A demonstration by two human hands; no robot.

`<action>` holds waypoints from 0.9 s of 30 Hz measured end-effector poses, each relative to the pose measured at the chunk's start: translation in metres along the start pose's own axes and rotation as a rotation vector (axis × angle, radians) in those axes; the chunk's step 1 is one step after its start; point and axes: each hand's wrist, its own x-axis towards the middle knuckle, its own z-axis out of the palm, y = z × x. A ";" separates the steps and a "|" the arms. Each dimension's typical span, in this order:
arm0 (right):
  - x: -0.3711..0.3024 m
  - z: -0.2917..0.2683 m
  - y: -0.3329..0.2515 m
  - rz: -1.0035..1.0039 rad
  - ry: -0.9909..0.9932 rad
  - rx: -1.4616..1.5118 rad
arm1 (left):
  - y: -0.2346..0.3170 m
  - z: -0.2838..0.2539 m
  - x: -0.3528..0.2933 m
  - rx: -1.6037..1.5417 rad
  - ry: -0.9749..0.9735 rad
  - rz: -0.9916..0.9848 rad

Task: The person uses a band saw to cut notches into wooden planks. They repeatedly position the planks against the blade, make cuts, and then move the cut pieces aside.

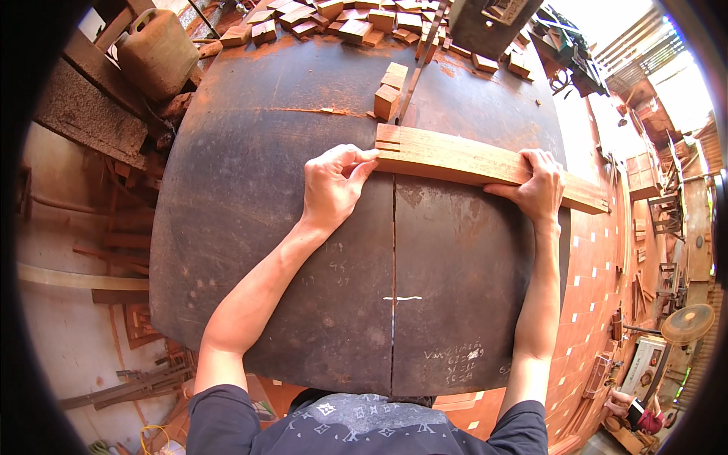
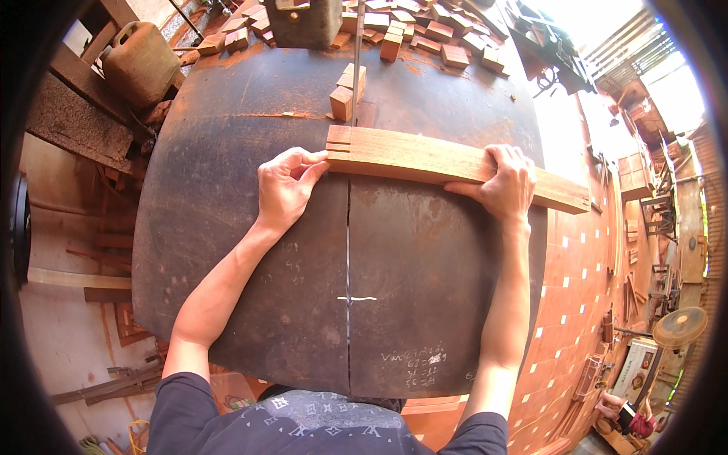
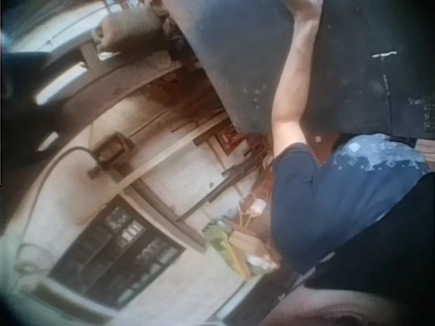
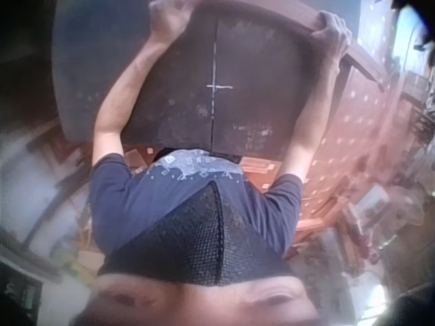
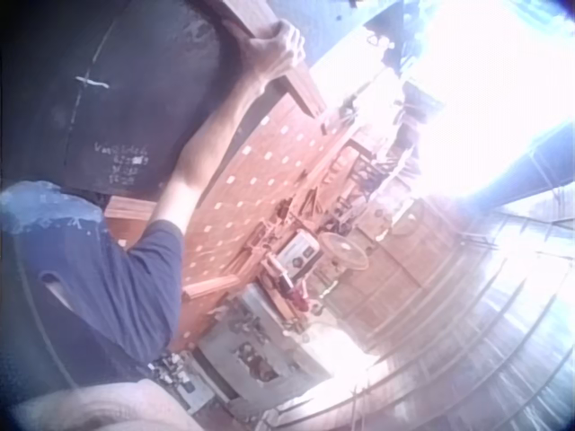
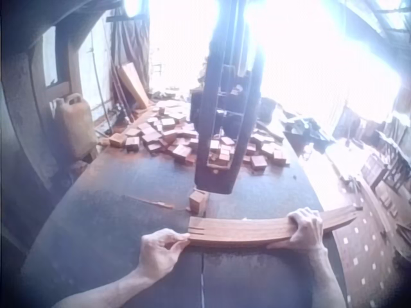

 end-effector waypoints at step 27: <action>0.000 -0.001 -0.001 -0.003 0.000 0.024 | -0.002 0.001 0.001 0.049 0.010 0.039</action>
